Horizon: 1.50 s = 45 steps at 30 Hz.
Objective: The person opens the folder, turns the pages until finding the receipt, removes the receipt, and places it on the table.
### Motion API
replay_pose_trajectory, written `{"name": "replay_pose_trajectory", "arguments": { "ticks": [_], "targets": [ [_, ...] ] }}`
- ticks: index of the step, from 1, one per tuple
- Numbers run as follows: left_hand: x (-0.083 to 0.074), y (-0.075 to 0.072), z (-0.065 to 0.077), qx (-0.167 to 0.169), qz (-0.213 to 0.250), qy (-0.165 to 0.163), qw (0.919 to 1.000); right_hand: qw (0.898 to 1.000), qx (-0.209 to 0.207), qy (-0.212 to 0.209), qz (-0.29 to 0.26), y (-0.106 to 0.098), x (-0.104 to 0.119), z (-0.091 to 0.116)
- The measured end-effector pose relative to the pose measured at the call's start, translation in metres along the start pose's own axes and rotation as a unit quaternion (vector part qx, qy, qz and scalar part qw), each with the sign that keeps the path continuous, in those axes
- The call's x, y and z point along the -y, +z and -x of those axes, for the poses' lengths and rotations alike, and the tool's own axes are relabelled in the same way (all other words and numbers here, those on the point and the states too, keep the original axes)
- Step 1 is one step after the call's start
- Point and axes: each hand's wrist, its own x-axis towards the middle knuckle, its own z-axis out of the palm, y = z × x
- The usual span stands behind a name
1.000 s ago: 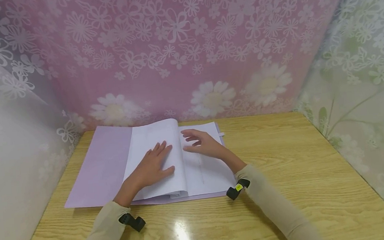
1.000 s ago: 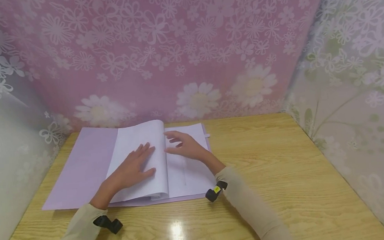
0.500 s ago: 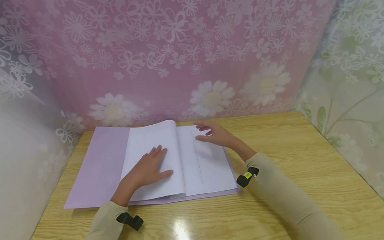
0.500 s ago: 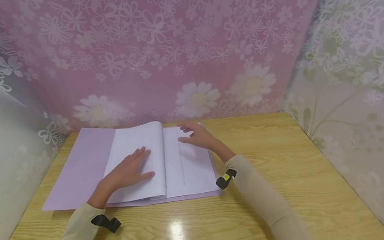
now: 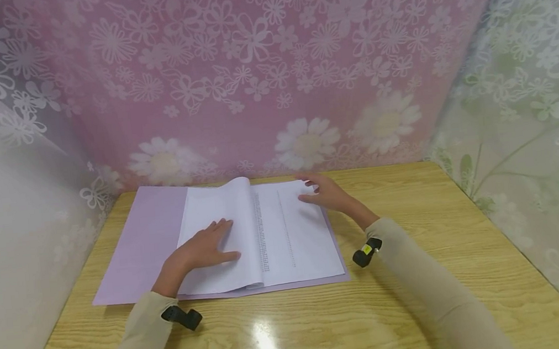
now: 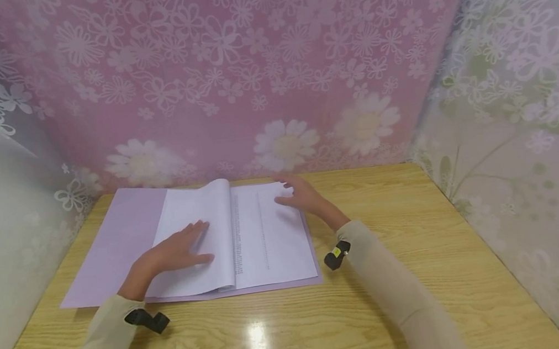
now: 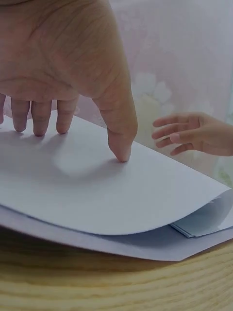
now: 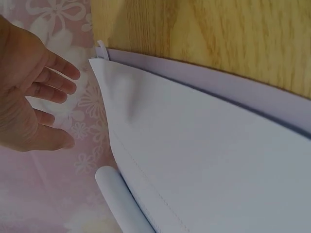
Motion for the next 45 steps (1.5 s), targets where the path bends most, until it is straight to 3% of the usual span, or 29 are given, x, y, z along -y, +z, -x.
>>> {"name": "replay_pose_trajectory", "arguments": {
  "ticks": [8,16,26,39,45],
  "targets": [
    [0.006,-0.005,0.003,0.025,0.006,-0.029,0.9992,0.999,-0.016,0.034,0.003,-0.003,-0.019,0.000],
    [0.008,-0.011,0.009,0.028,-0.001,-0.015,0.9995,0.997,-0.021,0.055,-0.051,-0.005,-0.032,0.003],
    [0.013,-0.013,0.011,0.030,-0.003,-0.015,0.9994,0.995,-0.011,0.076,-0.058,-0.004,-0.058,0.003],
    [0.016,-0.011,0.008,0.033,-0.004,-0.017,0.9993,0.995,0.009,0.093,-0.043,-0.002,-0.060,0.006],
    [0.016,-0.010,0.007,0.033,0.002,-0.024,0.9992,0.996,0.017,0.082,-0.026,0.000,-0.061,0.004]
  ]
}}
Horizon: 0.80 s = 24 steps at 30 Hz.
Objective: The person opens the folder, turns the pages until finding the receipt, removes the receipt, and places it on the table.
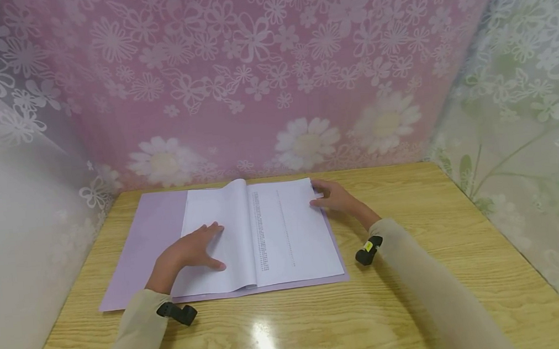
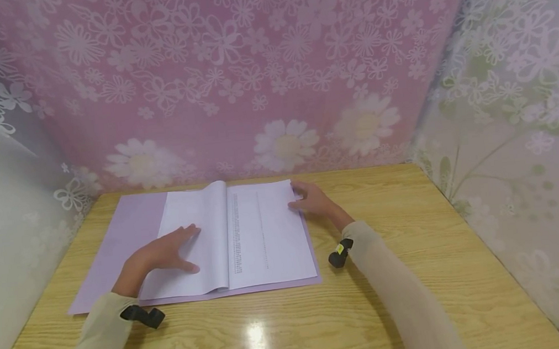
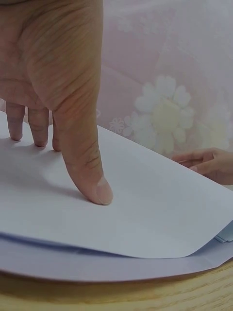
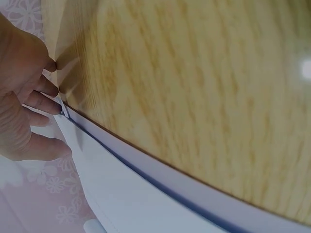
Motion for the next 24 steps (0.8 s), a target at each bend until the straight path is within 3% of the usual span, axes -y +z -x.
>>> {"name": "replay_pose_trajectory", "arguments": {
  "ticks": [14,24],
  "targets": [
    [0.0003,0.0004,0.0007,0.001,-0.003,0.010,0.9999,0.999,-0.008,-0.020,0.033,0.0043,0.0046,0.0025],
    [0.0027,0.0001,-0.0019,-0.001,0.000,0.014,0.9999,1.000,-0.005,-0.015,0.023,0.0068,0.0060,0.0028]
  ]
}}
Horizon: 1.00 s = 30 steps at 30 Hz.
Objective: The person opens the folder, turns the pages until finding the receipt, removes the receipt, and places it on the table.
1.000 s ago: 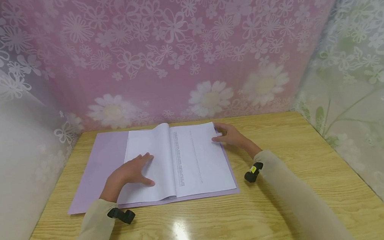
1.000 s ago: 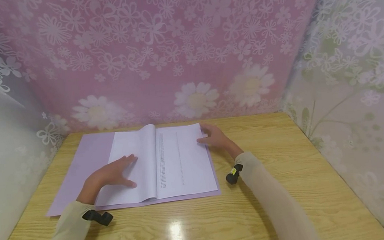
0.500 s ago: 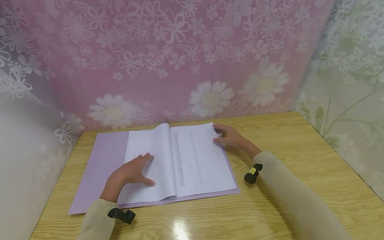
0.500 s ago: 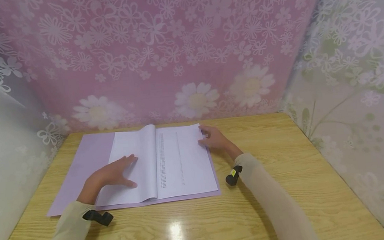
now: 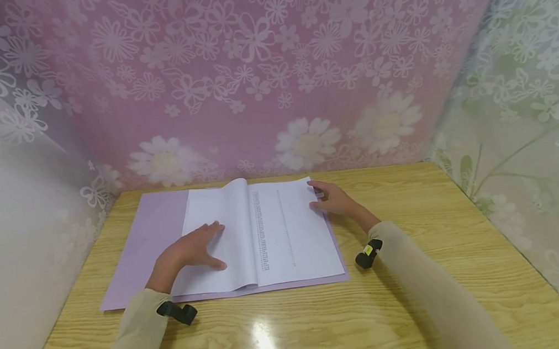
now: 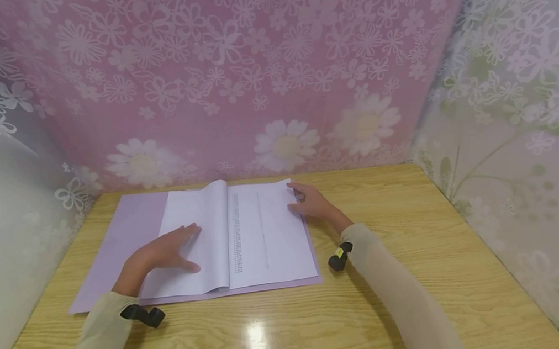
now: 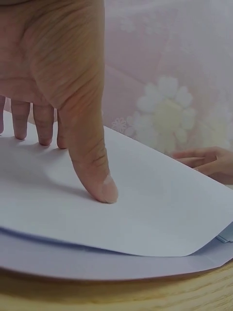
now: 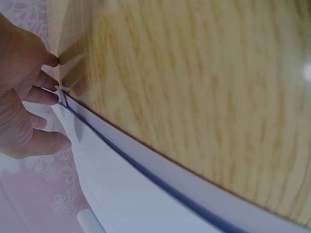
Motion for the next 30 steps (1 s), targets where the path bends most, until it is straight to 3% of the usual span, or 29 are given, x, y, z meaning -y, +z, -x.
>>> {"name": "replay_pose_trajectory", "arguments": {
  "ticks": [9,14,21,26,30],
  "targets": [
    [0.008,-0.002,0.000,-0.019,-0.005,0.040,0.9990,1.000,-0.015,-0.010,-0.007,0.001,0.001,0.001],
    [0.013,-0.002,0.001,-0.033,-0.010,0.064,0.9974,0.998,-0.037,-0.006,-0.047,0.000,0.002,0.002],
    [0.017,-0.001,-0.001,-0.040,-0.013,0.052,0.9978,0.992,-0.058,-0.017,-0.108,-0.001,0.005,0.005],
    [0.017,-0.002,-0.001,-0.044,-0.015,0.058,0.9972,0.987,-0.050,-0.019,-0.151,-0.006,0.019,0.010],
    [0.018,-0.001,-0.002,-0.044,-0.010,0.063,0.9970,0.982,-0.051,-0.018,-0.183,-0.007,0.016,0.010]
  ]
}}
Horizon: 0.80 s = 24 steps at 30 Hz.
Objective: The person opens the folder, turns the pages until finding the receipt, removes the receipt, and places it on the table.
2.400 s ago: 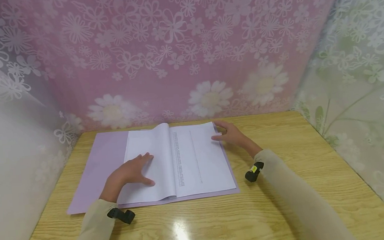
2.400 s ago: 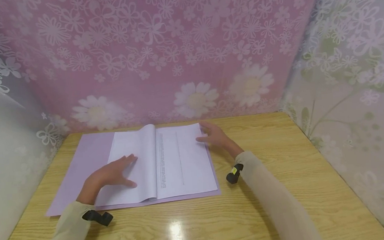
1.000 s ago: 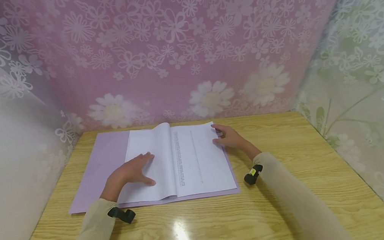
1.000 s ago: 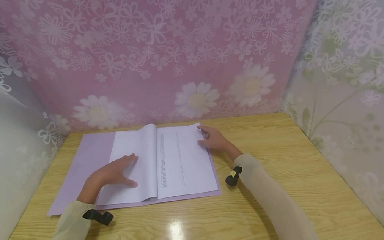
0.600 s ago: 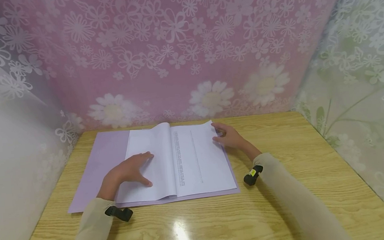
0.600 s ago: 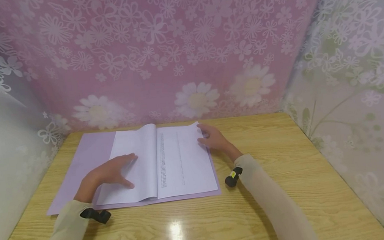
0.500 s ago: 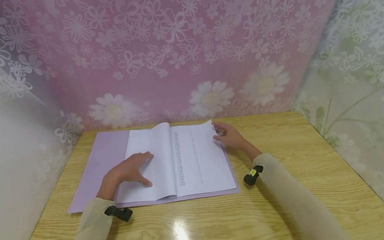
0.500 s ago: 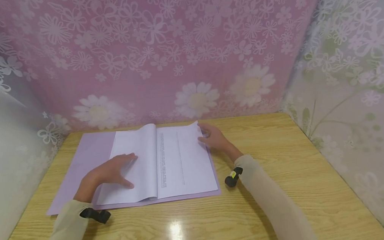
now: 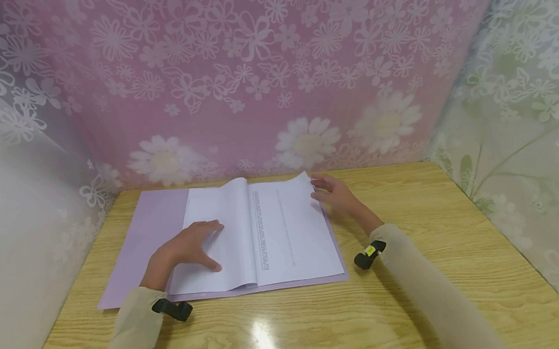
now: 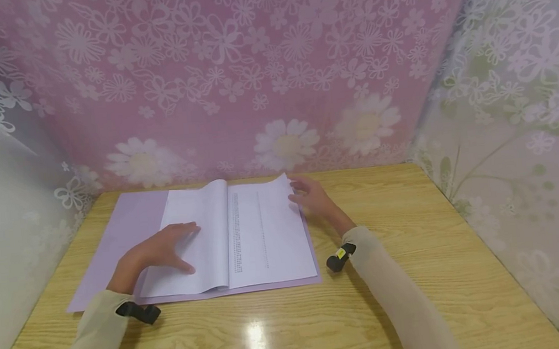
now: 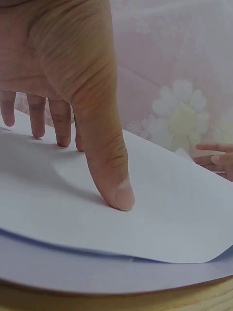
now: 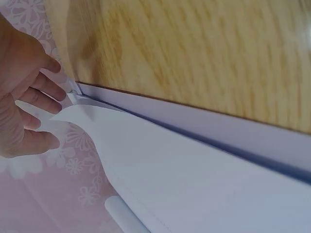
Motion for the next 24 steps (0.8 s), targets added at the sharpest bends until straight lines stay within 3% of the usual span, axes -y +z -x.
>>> {"name": "replay_pose_trajectory", "arguments": {
  "ticks": [10,18,24],
  "targets": [
    [0.002,0.001,-0.001,0.007,0.012,-0.002,0.9999,1.000,-0.001,0.004,-0.013,-0.005,-0.006,0.001],
    [0.000,0.000,0.000,0.005,0.016,0.004,0.9999,0.997,0.019,0.005,-0.078,-0.009,-0.006,0.006],
    [-0.002,0.000,0.001,0.006,0.020,0.003,0.9998,0.995,0.031,0.026,-0.092,-0.011,-0.005,0.009]
  ]
}}
